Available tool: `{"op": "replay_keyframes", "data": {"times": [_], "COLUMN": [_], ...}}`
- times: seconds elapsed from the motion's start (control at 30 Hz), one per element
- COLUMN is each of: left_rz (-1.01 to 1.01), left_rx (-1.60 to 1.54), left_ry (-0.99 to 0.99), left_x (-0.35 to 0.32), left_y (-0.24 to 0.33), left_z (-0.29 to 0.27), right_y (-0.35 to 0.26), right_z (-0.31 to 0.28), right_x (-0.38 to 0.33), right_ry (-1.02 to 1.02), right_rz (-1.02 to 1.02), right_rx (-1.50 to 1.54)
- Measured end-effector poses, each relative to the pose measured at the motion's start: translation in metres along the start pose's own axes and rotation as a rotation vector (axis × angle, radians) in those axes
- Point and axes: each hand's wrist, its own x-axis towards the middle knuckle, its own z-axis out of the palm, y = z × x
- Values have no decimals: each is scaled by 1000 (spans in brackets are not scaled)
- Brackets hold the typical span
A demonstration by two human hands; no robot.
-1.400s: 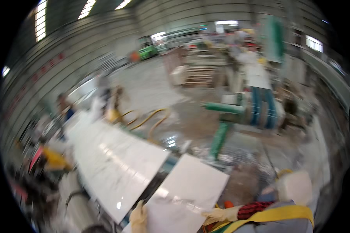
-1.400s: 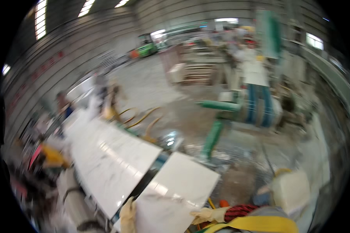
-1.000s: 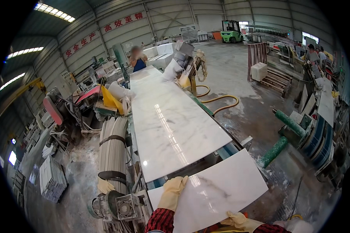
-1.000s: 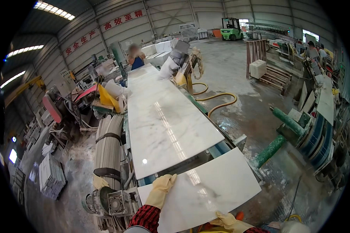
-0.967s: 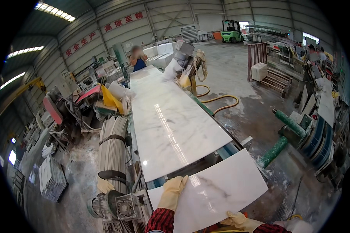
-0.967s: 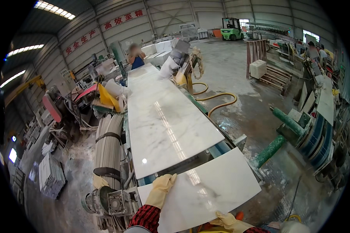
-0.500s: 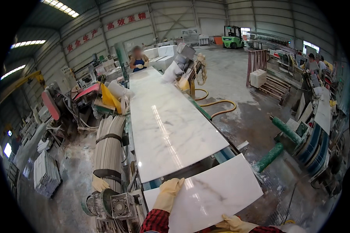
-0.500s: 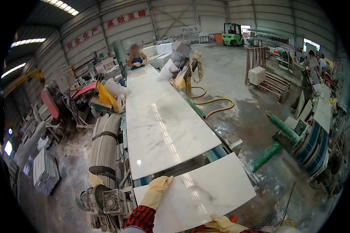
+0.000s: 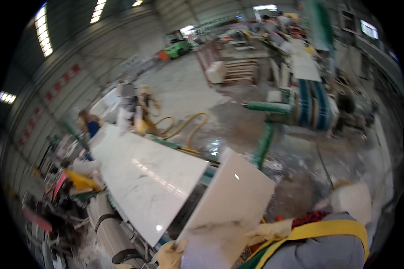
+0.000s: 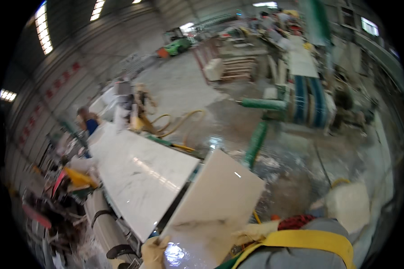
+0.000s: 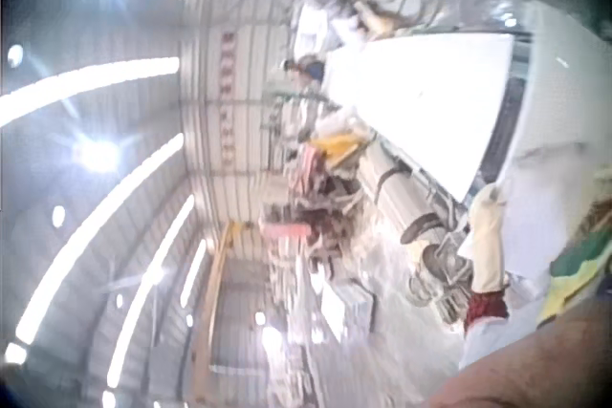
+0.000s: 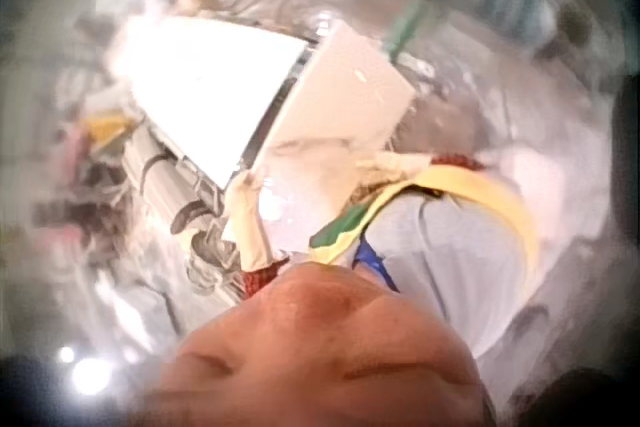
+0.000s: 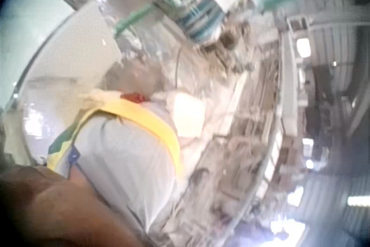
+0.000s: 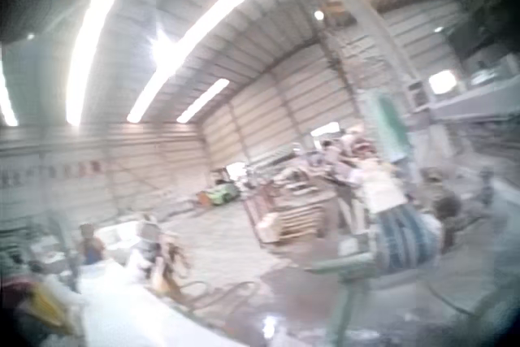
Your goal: The person repeatedly picks up large white stone slabs from a conveyor belt and places them onto a stack. The person wears gloves and a safety harness while handling the slabs in a factory setting.
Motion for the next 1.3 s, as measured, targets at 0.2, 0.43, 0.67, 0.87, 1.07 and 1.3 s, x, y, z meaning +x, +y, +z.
{"op": "replay_keyframes", "data": {"times": [0.2,0.43,0.67,0.87,1.07,1.3], "left_rz": [-8,72,225,173,-12,-7], "left_rx": [30,-163,-243,-290,-313,-101], "left_ry": [-31,27,-5,-239,-437,-692], "left_x": [-4,41,129,168,138,114], "left_y": [61,145,280,433,541,569], "left_z": [-17,60,246,417,552,598], "right_y": [-62,-144,-264,-346,-383,-354], "right_z": [4,-88,-227,-358,-462,-531], "right_x": [-37,-73,-167,-232,-324,-355], "right_ry": [69,248,529,792,1061,1261], "right_rz": [-280,-591,-858,-1053,-958,-682], "right_rx": [-181,-260,-230,92,268,377]}}
